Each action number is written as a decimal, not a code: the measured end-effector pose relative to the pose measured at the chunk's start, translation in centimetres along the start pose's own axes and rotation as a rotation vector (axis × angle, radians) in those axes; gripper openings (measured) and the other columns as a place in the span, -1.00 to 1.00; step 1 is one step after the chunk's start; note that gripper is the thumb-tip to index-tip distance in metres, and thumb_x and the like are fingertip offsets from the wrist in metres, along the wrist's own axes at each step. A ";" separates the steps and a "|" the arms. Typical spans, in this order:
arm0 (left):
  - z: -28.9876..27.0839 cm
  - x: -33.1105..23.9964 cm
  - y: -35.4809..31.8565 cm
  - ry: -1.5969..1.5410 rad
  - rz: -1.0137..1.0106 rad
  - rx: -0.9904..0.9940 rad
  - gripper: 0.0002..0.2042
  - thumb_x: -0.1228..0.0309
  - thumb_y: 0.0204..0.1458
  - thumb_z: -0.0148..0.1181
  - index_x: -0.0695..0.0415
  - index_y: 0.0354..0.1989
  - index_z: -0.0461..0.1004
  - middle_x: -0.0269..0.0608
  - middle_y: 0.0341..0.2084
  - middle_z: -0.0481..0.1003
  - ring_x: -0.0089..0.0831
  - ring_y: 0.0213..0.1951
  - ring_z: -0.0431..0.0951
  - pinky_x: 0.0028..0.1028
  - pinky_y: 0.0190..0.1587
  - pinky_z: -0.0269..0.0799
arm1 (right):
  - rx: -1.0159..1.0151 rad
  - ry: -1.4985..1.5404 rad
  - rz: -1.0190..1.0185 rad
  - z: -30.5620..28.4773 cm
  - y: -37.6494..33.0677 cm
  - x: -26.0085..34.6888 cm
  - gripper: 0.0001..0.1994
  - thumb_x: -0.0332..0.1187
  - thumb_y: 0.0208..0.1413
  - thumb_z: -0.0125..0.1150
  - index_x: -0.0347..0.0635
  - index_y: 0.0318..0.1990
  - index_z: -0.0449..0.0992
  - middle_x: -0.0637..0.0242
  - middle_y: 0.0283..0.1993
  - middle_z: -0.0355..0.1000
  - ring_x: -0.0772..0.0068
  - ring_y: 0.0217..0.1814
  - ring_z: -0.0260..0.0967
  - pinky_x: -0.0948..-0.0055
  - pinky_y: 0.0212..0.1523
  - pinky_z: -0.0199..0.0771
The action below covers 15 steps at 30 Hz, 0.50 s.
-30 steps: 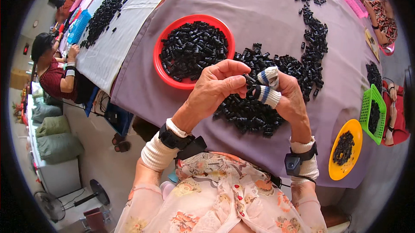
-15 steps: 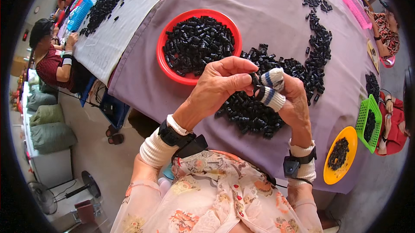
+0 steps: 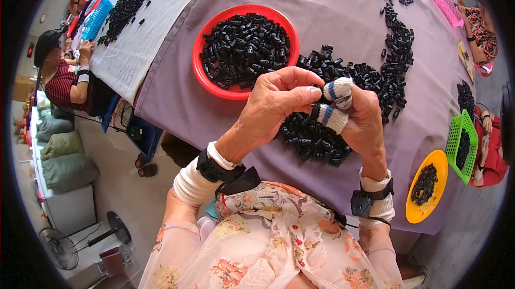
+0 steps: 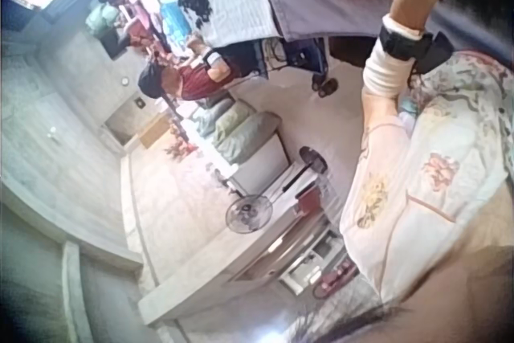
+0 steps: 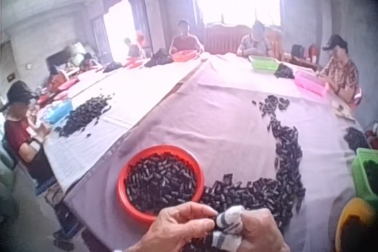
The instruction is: Assembling small black plastic components by hand in a workshop setting.
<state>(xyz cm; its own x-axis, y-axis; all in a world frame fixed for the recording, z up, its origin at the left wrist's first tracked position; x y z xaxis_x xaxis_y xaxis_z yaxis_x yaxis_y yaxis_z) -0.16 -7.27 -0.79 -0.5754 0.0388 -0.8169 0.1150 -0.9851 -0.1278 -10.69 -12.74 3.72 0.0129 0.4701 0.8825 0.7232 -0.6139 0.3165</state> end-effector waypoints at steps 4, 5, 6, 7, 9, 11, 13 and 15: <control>-0.4 0.4 0.0 0.024 -0.038 -0.076 -0.81 0.48 0.03 0.10 0.24 -0.17 0.43 -0.27 -0.35 0.49 -0.63 -0.34 0.49 -0.62 -0.28 0.45 | 0.006 -0.051 0.010 -0.1 -0.1 -0.2 -0.75 -0.40 -0.19 0.36 -0.22 -0.39 0.39 0.38 -0.63 0.29 0.57 -0.65 0.17 0.60 -0.58 0.25; -0.3 0.4 -0.1 0.016 -0.038 -0.059 -0.80 0.48 0.04 0.09 0.24 -0.16 0.43 -0.28 -0.36 0.49 -0.63 -0.34 0.49 -0.62 -0.27 0.46 | 0.001 -0.057 0.014 -0.2 -0.2 -0.3 -0.75 -0.39 -0.19 0.36 -0.22 -0.39 0.39 0.39 -0.63 0.30 0.59 -0.64 0.18 0.60 -0.58 0.25; -0.1 0.4 -0.1 0.007 -0.037 -0.041 -0.80 0.47 0.05 0.08 0.24 -0.16 0.43 -0.28 -0.36 0.50 -0.64 -0.34 0.49 -0.61 -0.26 0.46 | 0.000 -0.057 0.016 -0.2 -0.2 -0.4 -0.75 -0.39 -0.19 0.36 -0.22 -0.39 0.39 0.39 -0.63 0.30 0.59 -0.64 0.18 0.60 -0.58 0.25; -0.2 0.5 -0.1 0.008 -0.039 -0.041 -0.80 0.47 0.05 0.08 0.24 -0.16 0.43 -0.28 -0.36 0.50 -0.64 -0.34 0.49 -0.61 -0.26 0.46 | -0.015 -0.040 0.041 -0.2 -0.3 -0.5 -0.76 -0.40 -0.19 0.36 -0.22 -0.40 0.40 0.40 -0.63 0.30 0.60 -0.64 0.18 0.60 -0.58 0.25; -0.3 0.5 -0.1 -0.036 -0.012 -0.038 -0.78 0.48 0.05 0.07 0.25 -0.12 0.41 -0.29 -0.35 0.50 -0.65 -0.34 0.49 -0.61 -0.26 0.46 | -0.030 -0.023 0.068 -0.2 -0.3 -0.7 -0.77 -0.40 -0.19 0.35 -0.22 -0.40 0.40 0.40 -0.63 0.31 0.62 -0.64 0.18 0.61 -0.58 0.25; -0.5 0.7 -0.1 -0.068 -0.016 -0.017 -0.77 0.49 0.05 0.07 0.25 -0.11 0.41 -0.28 -0.35 0.50 -0.64 -0.34 0.49 -0.61 -0.26 0.46 | -0.034 -0.008 0.094 -0.1 -0.4 -0.9 -0.79 -0.42 -0.19 0.35 -0.22 -0.40 0.42 0.42 -0.62 0.32 0.64 -0.63 0.19 0.62 -0.56 0.27; -0.4 0.7 -0.1 -0.101 -0.022 0.007 -0.77 0.50 0.05 0.07 0.25 -0.10 0.40 -0.28 -0.34 0.50 -0.63 -0.33 0.50 -0.60 -0.25 0.45 | -0.050 0.006 0.099 0.1 -0.6 -1.1 -0.79 -0.43 -0.19 0.35 -0.22 -0.40 0.42 0.41 -0.61 0.34 0.64 -0.62 0.21 0.62 -0.55 0.28; -0.5 0.8 0.1 -0.152 -0.025 -0.022 -0.76 0.50 0.05 0.06 0.26 -0.09 0.39 -0.27 -0.34 0.50 -0.61 -0.32 0.49 -0.59 -0.23 0.44 | -0.069 0.017 0.106 0.0 -0.7 -1.3 -0.79 -0.43 -0.19 0.35 -0.22 -0.39 0.43 0.40 -0.60 0.35 0.64 -0.62 0.23 0.62 -0.54 0.29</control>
<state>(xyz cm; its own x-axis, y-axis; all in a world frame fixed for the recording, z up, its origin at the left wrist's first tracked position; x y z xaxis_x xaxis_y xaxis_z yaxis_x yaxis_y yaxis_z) -0.24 -7.24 -1.72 -0.6938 0.0355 -0.7193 0.1161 -0.9802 -0.1604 -11.22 -12.90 2.36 0.0748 0.3895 0.9180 0.6688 -0.7024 0.2435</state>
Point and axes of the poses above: each hand's wrist, its own y-axis towards the middle knuckle, its own z-axis out of the palm, x = y × z, the point moved 8 cm from there along y, towards the middle knuckle
